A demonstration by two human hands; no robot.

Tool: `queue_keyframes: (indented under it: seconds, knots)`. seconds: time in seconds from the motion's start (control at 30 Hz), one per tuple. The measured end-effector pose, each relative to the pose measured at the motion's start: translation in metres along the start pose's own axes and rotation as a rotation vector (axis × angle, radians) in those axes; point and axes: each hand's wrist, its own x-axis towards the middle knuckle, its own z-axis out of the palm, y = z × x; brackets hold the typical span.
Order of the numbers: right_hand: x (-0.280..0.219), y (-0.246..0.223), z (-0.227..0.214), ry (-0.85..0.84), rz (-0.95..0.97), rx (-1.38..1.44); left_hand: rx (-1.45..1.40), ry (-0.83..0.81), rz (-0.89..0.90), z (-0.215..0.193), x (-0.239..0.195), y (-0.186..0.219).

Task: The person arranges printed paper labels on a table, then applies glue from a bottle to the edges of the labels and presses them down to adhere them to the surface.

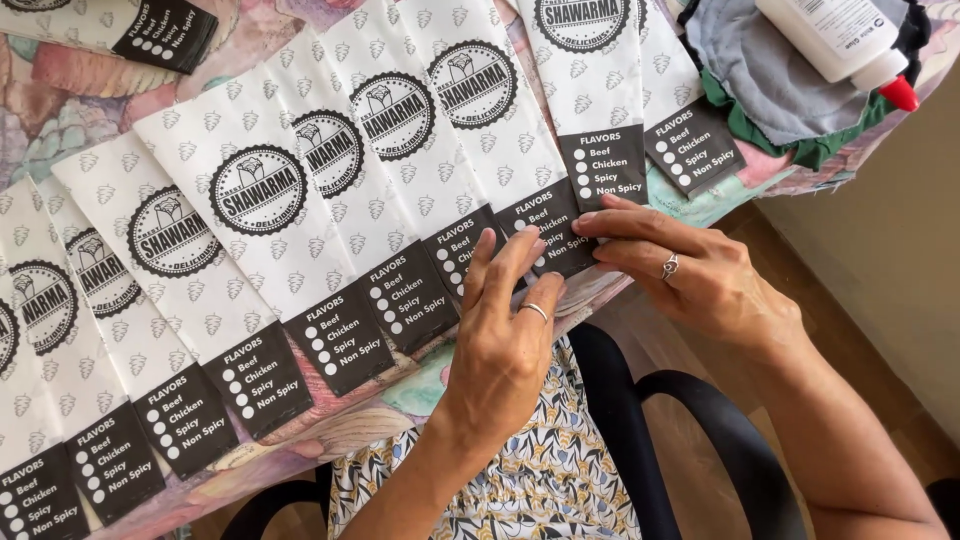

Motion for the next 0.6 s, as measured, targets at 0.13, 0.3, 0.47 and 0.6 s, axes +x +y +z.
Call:
queue_keyframes:
  seconds: [0.13, 0.3, 0.47, 0.6]
  knots:
    - [0.004, -0.002, 0.004, 0.057, 0.018, 0.075, 0.017, 0.044, -0.03, 0.005, 0.001, 0.001]
    - [0.013, -0.013, 0.015, 0.18, 0.174, 0.064, -0.043, 0.057, -0.232, 0.007, 0.014, 0.008]
    - [0.02, -0.021, 0.016, 0.238, 0.298, 0.019, -0.174, 0.128, -0.378, 0.003, 0.025, 0.007]
    - [0.028, -0.024, 0.018, 0.245, 0.33, -0.02, -0.225, 0.074, -0.461, -0.003, 0.03, 0.007]
